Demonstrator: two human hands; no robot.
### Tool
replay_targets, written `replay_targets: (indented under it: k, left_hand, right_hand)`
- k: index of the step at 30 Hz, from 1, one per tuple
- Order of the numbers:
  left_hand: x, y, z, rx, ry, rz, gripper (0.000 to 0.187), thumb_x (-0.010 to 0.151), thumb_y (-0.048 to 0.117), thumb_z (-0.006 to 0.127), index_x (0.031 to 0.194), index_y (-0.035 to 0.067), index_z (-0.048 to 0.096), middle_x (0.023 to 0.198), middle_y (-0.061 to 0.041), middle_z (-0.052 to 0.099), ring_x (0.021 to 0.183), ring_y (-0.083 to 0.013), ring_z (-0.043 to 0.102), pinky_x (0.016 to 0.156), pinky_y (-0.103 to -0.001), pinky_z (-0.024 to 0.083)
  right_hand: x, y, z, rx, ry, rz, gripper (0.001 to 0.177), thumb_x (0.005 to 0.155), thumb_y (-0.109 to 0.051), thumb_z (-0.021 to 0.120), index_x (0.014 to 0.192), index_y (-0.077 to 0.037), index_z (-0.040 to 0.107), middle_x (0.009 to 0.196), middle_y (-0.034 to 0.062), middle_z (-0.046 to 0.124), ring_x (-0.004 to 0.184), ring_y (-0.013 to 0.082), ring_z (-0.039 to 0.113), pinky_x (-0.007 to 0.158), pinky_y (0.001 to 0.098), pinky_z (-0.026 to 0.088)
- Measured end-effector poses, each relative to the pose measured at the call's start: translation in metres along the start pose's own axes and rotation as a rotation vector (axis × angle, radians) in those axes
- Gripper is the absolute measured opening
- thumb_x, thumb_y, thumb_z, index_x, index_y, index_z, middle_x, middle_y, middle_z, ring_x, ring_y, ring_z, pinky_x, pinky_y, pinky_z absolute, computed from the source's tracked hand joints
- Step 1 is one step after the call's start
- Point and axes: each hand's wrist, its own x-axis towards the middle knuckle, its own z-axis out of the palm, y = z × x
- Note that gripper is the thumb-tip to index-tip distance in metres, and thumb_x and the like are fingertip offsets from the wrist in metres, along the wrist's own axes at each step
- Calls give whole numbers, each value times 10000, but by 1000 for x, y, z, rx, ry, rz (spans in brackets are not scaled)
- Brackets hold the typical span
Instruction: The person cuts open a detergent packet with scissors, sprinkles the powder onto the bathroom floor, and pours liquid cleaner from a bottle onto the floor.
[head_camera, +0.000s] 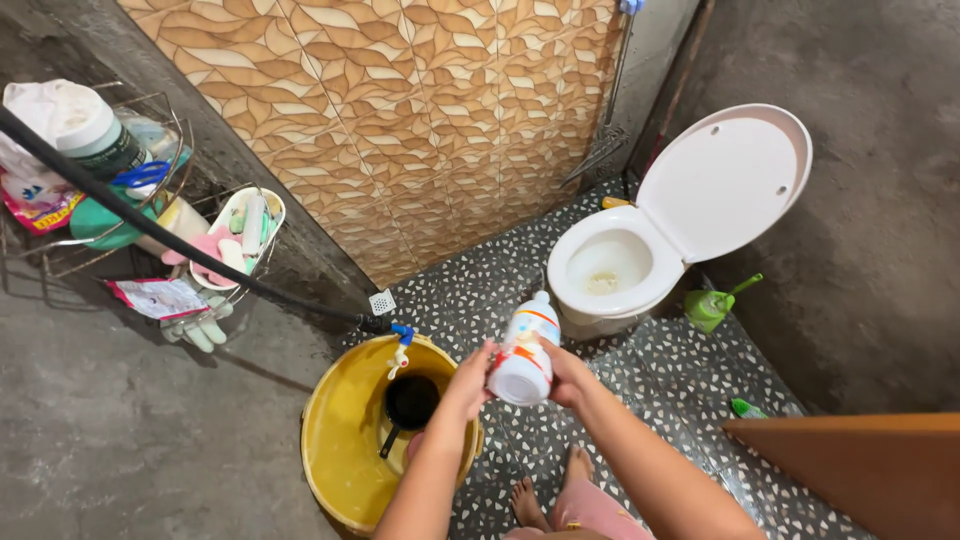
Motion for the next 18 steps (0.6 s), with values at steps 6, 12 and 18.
replay_targets:
  k: [6, 12, 18]
  left_hand:
    - [14, 44, -18, -197, -7, 179, 626, 984, 574, 491, 1378, 104, 617, 1219, -94, 712, 1064, -224, 675, 866, -400, 536]
    - [59, 91, -23, -133, 74, 201, 595, 968, 467, 578, 1395, 54, 545, 1283, -160, 677, 1155, -271, 655, 978, -424, 517]
    - [100, 159, 3, -91, 140, 177, 612, 974, 451, 558, 1423, 35, 526, 1355, -173, 656, 1210, -274, 650, 1000, -411, 520]
  right_hand:
    - [17, -30, 75, 141, 31, 66, 480, 1016, -408, 492, 1325, -67, 625, 1241, 142, 718, 1083, 311, 714, 934, 531, 574]
    - [107, -104, 57, 270, -72, 13, 412, 1017, -371, 528, 1288, -88, 654, 1218, 124, 729, 1096, 295, 715, 936, 520, 582]
    - [169, -238, 36, 430, 16, -120, 392, 1024, -361, 567, 1274, -73, 658, 1210, 132, 729, 1093, 281, 716, 952, 519, 590]
